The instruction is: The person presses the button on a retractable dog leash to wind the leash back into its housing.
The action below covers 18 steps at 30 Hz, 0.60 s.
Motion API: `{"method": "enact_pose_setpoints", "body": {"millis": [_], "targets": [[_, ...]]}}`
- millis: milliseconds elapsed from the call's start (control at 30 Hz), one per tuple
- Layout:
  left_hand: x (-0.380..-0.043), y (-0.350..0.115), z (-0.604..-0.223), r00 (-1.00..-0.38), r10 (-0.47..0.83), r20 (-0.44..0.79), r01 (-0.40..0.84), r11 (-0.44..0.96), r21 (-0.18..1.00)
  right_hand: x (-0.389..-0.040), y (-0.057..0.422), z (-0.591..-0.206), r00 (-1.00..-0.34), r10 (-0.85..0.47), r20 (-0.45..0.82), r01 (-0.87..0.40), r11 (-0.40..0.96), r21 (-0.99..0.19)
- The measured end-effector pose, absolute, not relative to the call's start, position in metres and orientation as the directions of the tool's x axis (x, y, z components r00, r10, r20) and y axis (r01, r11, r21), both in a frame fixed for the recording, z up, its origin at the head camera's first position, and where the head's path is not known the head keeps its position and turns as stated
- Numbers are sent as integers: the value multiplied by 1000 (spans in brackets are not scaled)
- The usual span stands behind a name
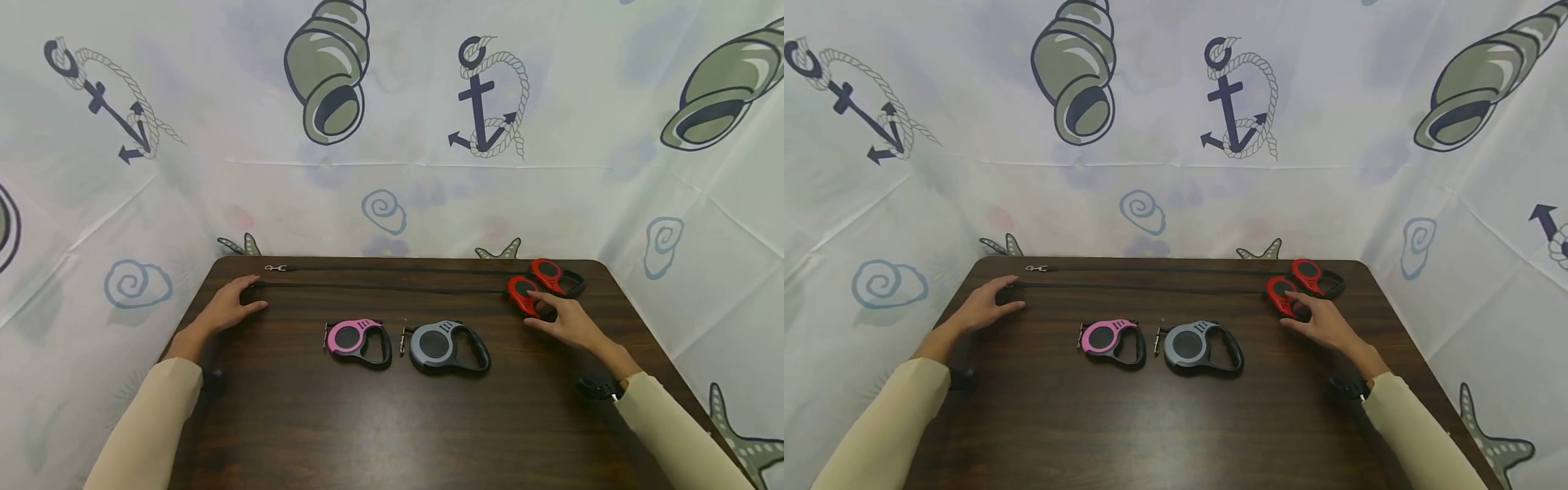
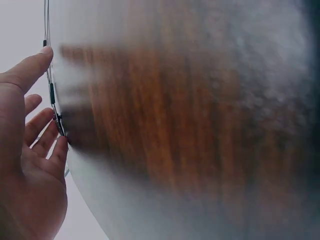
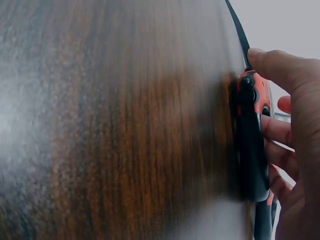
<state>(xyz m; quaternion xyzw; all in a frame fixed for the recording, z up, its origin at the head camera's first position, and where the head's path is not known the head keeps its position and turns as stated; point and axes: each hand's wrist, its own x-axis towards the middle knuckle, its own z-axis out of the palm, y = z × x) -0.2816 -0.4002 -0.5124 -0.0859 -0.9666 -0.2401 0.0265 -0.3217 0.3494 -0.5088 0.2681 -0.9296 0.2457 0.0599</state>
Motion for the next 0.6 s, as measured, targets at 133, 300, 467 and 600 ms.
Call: {"method": "enact_pose_setpoints", "body": {"millis": [133, 300, 467, 600], "targets": [[-279, -402, -513, -981, 155, 117, 192, 868, 457, -323, 350, -510, -844, -473, 252, -536, 734, -417], [-275, -405, -513, -977, 158, 146, 207, 876, 435, -319, 352, -510, -845, -472, 253, -535, 744, -400], [-273, -406, -511, -972, 166, 166, 221, 883, 414, -316, 354, -510, -849, -464, 251, -528, 749, -400], [-271, -407, -509, -968, 176, 179, 235, 884, 403, -312, 353, -510, -845, -464, 265, -535, 743, -403]]}}
